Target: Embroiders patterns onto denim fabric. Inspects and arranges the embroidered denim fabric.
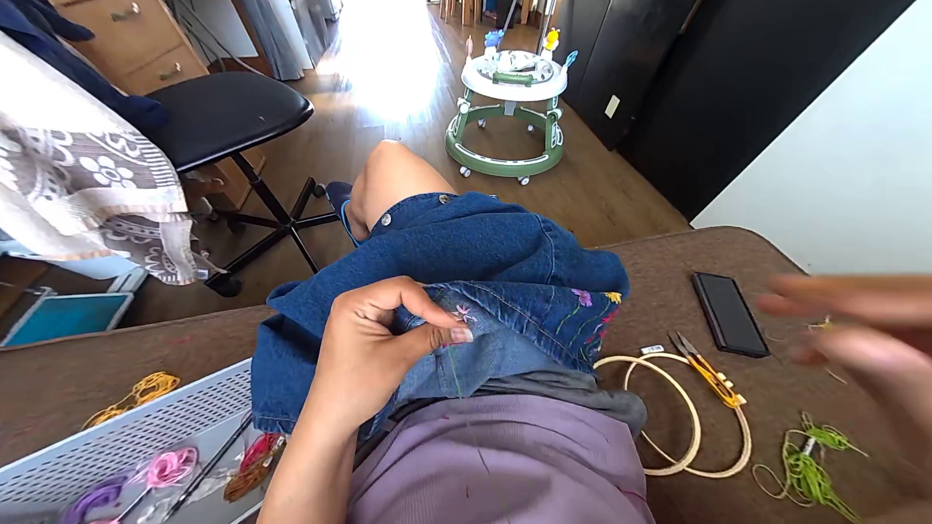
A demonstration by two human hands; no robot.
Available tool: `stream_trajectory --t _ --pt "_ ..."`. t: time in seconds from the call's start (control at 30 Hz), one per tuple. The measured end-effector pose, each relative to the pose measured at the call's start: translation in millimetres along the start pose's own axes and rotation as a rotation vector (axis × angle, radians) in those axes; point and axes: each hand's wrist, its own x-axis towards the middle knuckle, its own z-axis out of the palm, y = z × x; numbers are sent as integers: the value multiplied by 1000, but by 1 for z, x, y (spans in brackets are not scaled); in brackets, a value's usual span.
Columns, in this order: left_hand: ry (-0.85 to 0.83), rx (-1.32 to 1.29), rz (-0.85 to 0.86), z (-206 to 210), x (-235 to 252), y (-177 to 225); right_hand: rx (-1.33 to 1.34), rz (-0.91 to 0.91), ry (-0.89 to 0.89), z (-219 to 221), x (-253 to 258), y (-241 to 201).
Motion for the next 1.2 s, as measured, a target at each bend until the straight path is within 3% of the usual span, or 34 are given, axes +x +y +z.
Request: stream_trajectory --t 0.07,0.13,0.2,0.3,0.47,0.53,0.63,0.73,0.77,0.83,0.93,1.07,1.2 --pt "4 -14 9 1 0 0 -319 203 -45 -2 2 87" --pt "-3 -28 11 3 1 1 -391 684 -320 5 -3 155" --pt "-4 -40 8 5 2 1 -493 1029 -587 22 -19 209" --pt "-20 -69 4 5 4 1 -630 1183 -699 49 -38 238" --pt "-46 -142 -7 5 5 2 -607 1080 -603 45 -44 249" --pt "-37 -159 -14 6 4 2 -495 1004 -468 37 -40 241" --pt "-32 -167 -24 4 3 1 -185 756 -86 30 -19 193" --pt "-39 -198 -14 5 2 0 218 441 113 43 8 106" --pt "-39 -198 -12 5 2 0 425 327 93 52 14 75" --pt "-35 -186 -9 6 2 0 785 136 -148 77 18 19" --pt "-39 -204 4 6 0 -1 1001 62 -447 126 14 -29" --pt "-60 -258 19 4 -1 -1 1125 182 -566 157 18 -40" --pt "-68 -282 23 4 -2 -1 1192 183 -579 161 20 -37"
